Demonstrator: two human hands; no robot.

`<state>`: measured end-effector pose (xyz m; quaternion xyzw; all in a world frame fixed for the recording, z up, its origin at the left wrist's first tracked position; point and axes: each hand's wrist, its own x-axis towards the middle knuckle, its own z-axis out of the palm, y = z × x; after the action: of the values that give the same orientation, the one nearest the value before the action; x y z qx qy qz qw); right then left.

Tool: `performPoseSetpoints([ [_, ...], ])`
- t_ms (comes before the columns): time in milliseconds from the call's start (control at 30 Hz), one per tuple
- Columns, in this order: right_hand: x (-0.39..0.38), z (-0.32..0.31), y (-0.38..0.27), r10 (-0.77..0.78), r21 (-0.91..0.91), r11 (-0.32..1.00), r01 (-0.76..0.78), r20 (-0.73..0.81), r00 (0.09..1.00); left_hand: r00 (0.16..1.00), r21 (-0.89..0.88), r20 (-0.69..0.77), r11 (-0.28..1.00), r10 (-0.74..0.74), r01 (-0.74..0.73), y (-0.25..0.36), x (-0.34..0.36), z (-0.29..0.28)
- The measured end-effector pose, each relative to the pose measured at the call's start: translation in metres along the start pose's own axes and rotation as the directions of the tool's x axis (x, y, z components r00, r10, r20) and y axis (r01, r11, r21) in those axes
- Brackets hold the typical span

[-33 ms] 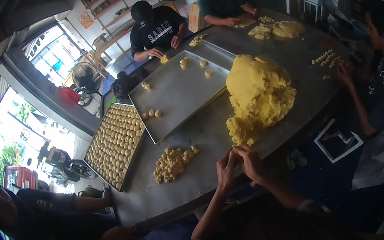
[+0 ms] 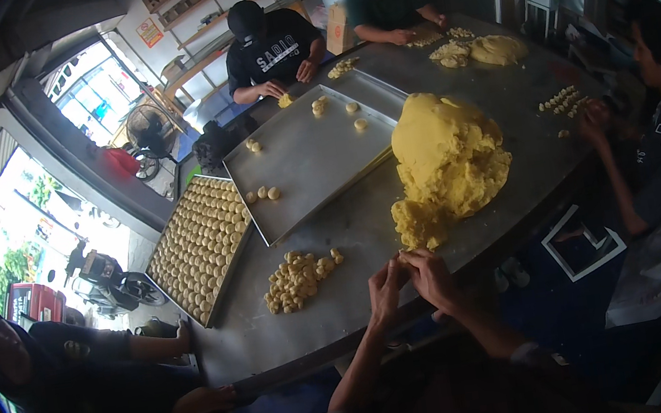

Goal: The person shapes small pieces of yellow dough by hand at a large metal table and places them onto a baking tray.

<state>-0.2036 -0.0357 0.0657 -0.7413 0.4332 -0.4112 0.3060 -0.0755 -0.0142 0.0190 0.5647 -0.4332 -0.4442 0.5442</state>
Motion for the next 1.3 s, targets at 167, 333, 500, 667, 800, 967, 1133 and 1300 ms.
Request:
performPoseSetpoints([
  [167,0.01,0.028,0.001,-0.145,0.119,0.986,0.121,0.229,0.963,0.998,0.476,0.001,0.878,0.056,-0.05,-0.053,0.02,-0.055],
  [333,0.006,0.04,0.01,-0.059,0.028,0.998,0.054,0.187,0.981,0.995,0.599,-0.015,0.798,0.099,-0.07,-0.045,0.008,-0.037],
  [500,-0.004,0.049,0.013,-0.078,-0.157,0.981,0.112,0.212,0.974,0.995,0.537,-0.071,0.843,0.072,-0.023,-0.026,0.0,-0.031],
  [667,0.006,0.044,0.006,-0.177,0.091,0.982,0.163,0.175,0.968,0.99,0.603,-0.046,0.794,0.132,-0.078,-0.029,-0.004,-0.041],
  [800,0.004,0.04,0.018,-0.023,0.035,0.999,0.017,0.166,0.986,0.994,0.571,-0.103,0.82,0.032,0.032,-0.025,-0.005,-0.028],
  [967,0.003,0.052,0.015,-0.159,-0.175,0.965,0.196,0.201,0.967,0.992,0.526,-0.056,0.848,0.114,-0.068,-0.013,-0.01,-0.03],
  [1133,0.016,0.036,0.028,0.205,0.33,0.903,-0.274,0.229,0.951,0.997,0.356,-0.023,0.932,0.08,-0.067,-0.025,-0.004,-0.04],
  [1300,0.019,0.053,0.049,0.32,0.148,0.899,-0.411,0.417,0.851,0.961,0.269,0.095,0.923,0.259,-0.275,-0.028,-0.005,-0.04],
])
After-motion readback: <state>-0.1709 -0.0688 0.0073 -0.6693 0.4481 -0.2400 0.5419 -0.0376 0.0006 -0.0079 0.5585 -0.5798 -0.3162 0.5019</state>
